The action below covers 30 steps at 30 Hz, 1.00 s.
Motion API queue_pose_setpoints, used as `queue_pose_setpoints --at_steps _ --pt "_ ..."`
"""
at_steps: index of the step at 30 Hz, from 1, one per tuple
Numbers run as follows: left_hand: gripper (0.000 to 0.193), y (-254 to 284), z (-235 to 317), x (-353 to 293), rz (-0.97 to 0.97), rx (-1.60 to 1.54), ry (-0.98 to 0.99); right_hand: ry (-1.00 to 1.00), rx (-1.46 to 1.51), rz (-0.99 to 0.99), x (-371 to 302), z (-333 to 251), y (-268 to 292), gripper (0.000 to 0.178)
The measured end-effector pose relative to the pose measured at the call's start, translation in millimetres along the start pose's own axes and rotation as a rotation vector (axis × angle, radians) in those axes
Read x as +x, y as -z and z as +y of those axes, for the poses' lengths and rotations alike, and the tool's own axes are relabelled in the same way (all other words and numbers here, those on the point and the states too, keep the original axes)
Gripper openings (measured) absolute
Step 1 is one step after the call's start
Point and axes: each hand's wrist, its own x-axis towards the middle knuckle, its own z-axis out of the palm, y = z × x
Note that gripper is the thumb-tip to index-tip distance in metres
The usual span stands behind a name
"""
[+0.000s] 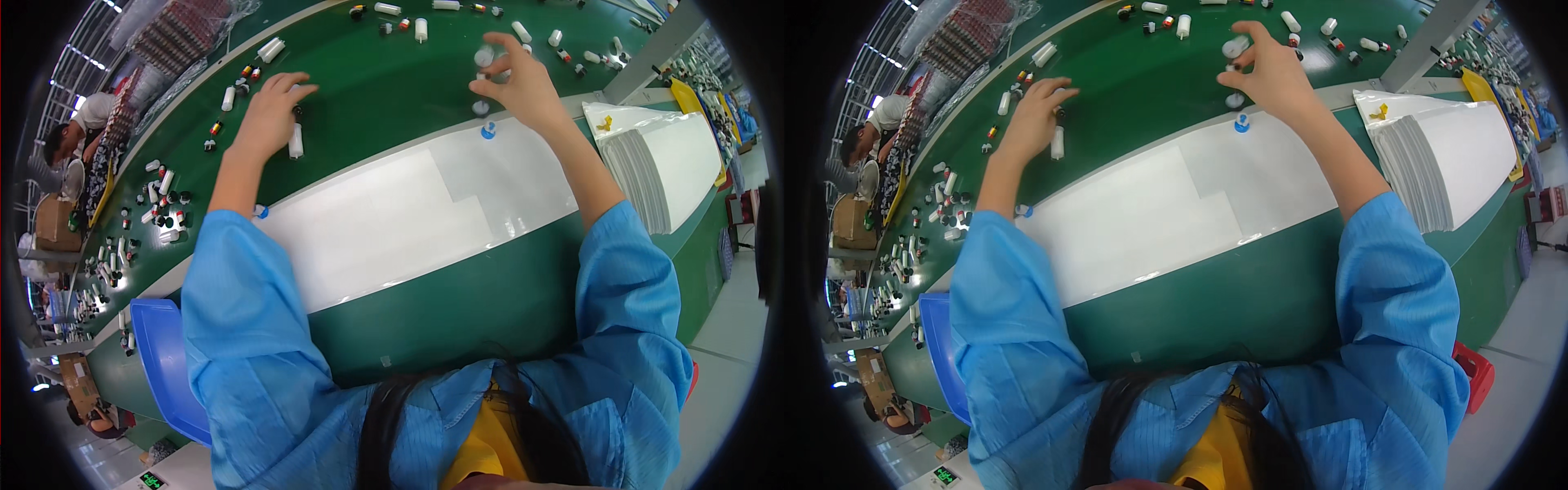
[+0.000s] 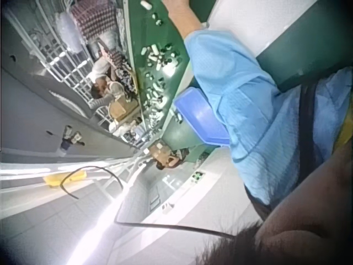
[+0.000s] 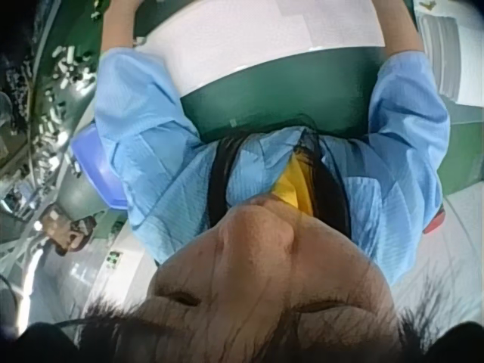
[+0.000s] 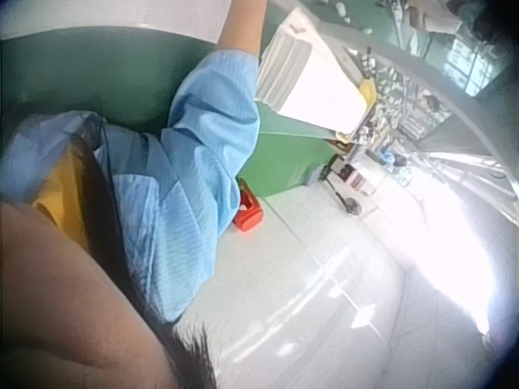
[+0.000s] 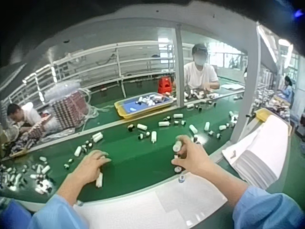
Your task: The person assembles small electronic or plastic components by hand on a factory assembly line.
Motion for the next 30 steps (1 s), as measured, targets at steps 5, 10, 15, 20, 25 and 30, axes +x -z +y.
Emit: queue_pose_setpoints --at_steps 5,10,15,20,25,30 --pt "0.023 7.3 -15.1 -5.2 -0.165 0.076 0.059 0.339 -0.257 0.005 -40.3 -6.4 -17.3 0.046" --pt "0.018 27.5 26.6 12.4 -0.395 0.07 0.176 0.523 -0.447 -0.4 -123.5 -50.0 -32.0 0.028" --pt "0.022 11.5 29.5 4.3 -0.388 0.067 0.334 0.516 -0.586 -0.528 -100.1 -63.6 -30.3 0.027" --pt "0.022 15.3 27.6 13.1 -0.391 -0.153 0.491 0.649 -0.404 -0.452 -90.9 -60.1 -28.0 0.023" --pt "0.027 14.1 55.3 11.1 -0.215 -1.499 0.805 0.388 -0.055 -0.328 -99.2 -40.8 -19.5 0.018" --pt "0.029 7.4 93.2 13.3 -0.187 -1.994 0.676 -0.37 0.724 -0.316 -63.7 -10.0 -15.2 0.02"
